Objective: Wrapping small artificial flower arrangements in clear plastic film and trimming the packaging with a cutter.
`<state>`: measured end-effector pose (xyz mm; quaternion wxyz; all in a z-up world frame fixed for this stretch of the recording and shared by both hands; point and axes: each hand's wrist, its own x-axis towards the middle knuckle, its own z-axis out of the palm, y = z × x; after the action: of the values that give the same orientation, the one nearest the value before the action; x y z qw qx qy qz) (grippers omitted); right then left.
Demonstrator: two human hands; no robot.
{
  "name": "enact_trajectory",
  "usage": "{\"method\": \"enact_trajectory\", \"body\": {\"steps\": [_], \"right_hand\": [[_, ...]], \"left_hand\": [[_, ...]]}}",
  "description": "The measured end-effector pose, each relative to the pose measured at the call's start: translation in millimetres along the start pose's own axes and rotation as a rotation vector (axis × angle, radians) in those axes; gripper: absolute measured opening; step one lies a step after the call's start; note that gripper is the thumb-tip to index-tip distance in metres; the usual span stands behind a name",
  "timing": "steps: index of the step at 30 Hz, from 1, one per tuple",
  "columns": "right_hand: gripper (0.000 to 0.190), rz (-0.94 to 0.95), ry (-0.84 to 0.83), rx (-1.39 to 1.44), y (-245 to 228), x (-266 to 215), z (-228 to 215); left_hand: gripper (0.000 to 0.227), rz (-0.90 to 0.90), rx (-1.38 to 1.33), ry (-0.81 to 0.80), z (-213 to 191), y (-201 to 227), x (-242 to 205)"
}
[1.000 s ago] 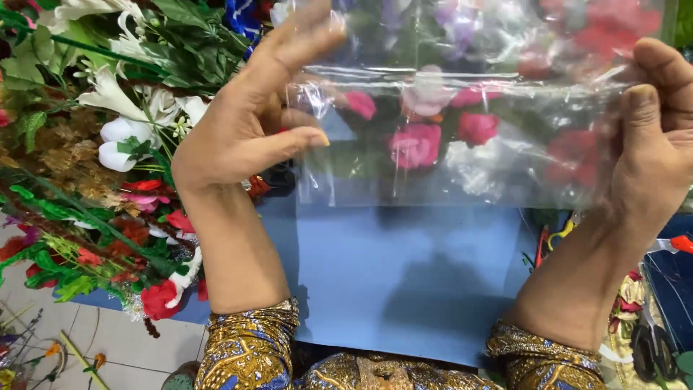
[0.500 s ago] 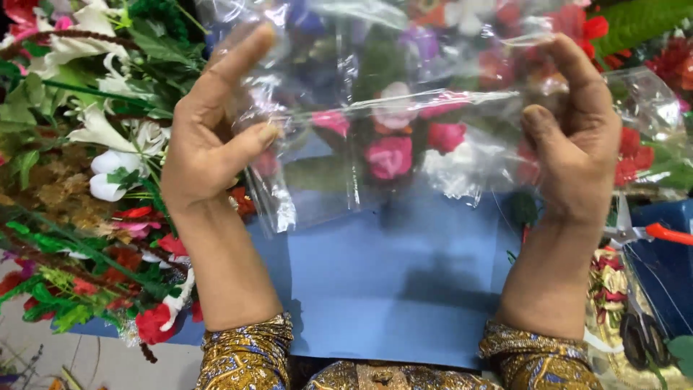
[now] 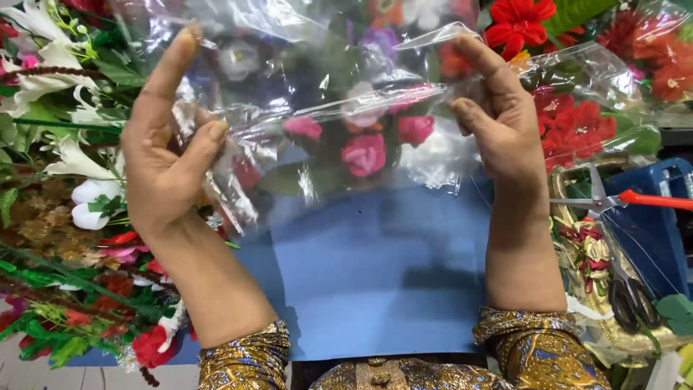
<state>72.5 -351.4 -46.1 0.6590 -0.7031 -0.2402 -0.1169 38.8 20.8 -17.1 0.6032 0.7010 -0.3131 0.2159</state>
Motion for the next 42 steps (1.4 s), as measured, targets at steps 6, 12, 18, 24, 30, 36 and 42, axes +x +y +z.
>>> {"method": "enact_trajectory", "body": {"steps": [6,12,18,24,30,36,42], "right_hand": [[0.070,-0.067,-0.053,0.193,-2,-12,3],[0.064,0.022,0.012,0.178,11,-19,8],[0.066,-0.009,-0.017,0.156,5,-27,12],[0.066,0.010,-0.001,0.163,20,-27,5],[0.066,0.111,-0.013,0.198,22,-31,11],[0.070,0.171,-0.027,0.309,14,-31,21],[0.064,0.163,0.009,0.378,18,-34,18]], "left_hand": [[0.065,0.025,0.187,-0.009,-16,7,-10],[0.068,0.073,0.168,0.058,-12,0,-14],[0.056,0.191,0.093,0.055,-22,-10,-20],[0.051,-0.030,0.086,0.054,-18,-3,-10],[0.052,-0.020,0.034,0.126,-6,6,-8],[0.054,0.134,-0.184,0.163,-9,-19,-8],[0.053,0.069,-0.213,0.195,-7,-15,-8]]}}
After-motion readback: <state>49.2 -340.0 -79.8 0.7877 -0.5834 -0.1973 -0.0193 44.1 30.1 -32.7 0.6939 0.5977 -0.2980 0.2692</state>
